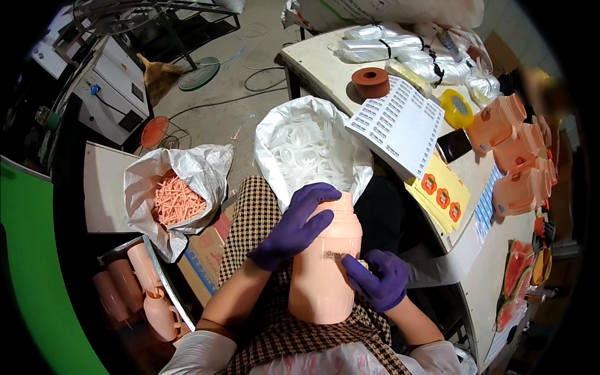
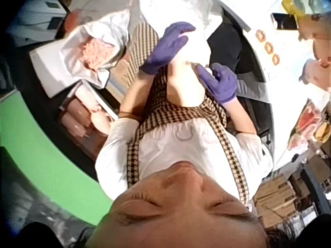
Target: The person takes a large orange jug from a pile, inserts a white ring into the top, and applies a sticker to the side of the jug before placing it down.
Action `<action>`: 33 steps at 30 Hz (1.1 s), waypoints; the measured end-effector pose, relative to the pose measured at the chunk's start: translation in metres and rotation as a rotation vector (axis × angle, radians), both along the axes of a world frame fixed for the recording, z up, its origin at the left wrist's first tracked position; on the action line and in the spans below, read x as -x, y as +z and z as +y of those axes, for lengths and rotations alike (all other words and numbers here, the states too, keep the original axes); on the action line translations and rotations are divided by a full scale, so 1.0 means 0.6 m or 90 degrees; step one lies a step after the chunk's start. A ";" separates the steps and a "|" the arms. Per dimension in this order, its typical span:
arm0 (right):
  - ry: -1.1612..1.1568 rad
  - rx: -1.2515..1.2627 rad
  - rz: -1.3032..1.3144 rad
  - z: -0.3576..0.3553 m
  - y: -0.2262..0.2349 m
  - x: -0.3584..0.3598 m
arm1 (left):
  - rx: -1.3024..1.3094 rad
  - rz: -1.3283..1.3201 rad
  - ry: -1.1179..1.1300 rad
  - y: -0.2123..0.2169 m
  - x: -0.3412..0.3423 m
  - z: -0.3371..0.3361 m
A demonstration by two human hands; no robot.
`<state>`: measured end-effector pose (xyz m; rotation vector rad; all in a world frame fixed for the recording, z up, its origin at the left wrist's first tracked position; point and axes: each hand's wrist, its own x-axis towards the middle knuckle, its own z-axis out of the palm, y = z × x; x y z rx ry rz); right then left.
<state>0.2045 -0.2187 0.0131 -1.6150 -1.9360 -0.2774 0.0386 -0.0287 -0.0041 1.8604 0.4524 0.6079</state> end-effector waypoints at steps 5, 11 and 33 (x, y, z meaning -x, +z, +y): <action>0.014 0.046 -0.023 0.000 -0.006 0.006 | -0.018 -0.015 -0.003 -0.018 0.018 0.005; 0.013 0.022 -0.051 0.006 -0.009 -0.002 | 0.018 -0.030 -0.018 -0.038 0.021 0.013; -0.385 0.038 -0.204 -0.006 0.015 -0.354 | 0.249 -0.173 0.067 0.002 0.010 -0.007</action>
